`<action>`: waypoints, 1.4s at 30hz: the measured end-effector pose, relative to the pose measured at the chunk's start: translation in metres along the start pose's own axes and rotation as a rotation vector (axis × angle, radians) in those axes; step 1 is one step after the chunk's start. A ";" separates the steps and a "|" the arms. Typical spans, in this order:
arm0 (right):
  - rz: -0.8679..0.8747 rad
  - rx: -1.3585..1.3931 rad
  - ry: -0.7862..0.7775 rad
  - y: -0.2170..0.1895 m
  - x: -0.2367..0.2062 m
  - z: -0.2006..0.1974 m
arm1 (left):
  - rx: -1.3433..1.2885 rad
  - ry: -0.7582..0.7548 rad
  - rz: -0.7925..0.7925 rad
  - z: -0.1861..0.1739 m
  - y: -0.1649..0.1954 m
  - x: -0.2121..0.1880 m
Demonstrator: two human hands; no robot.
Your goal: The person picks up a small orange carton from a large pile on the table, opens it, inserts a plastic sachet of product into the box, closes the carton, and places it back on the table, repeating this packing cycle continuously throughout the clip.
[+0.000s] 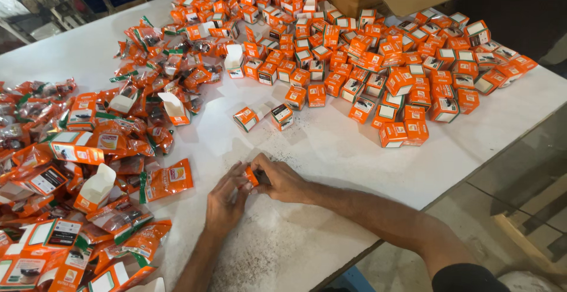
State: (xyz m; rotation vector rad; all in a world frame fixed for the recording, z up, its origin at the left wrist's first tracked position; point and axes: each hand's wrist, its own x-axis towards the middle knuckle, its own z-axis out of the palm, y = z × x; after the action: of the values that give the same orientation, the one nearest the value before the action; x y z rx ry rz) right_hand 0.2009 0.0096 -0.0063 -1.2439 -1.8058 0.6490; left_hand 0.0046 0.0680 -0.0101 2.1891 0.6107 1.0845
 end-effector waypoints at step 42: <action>-0.165 -0.134 -0.080 0.003 0.011 0.027 | 1.006 0.046 -0.031 -0.092 -0.054 -0.011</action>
State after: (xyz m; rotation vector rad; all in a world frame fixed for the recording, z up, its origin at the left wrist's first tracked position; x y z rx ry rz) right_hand 0.1776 0.0223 -0.0191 -1.1536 -2.0226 0.4976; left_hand -0.0843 0.1280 -0.0100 2.9495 1.4369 0.8958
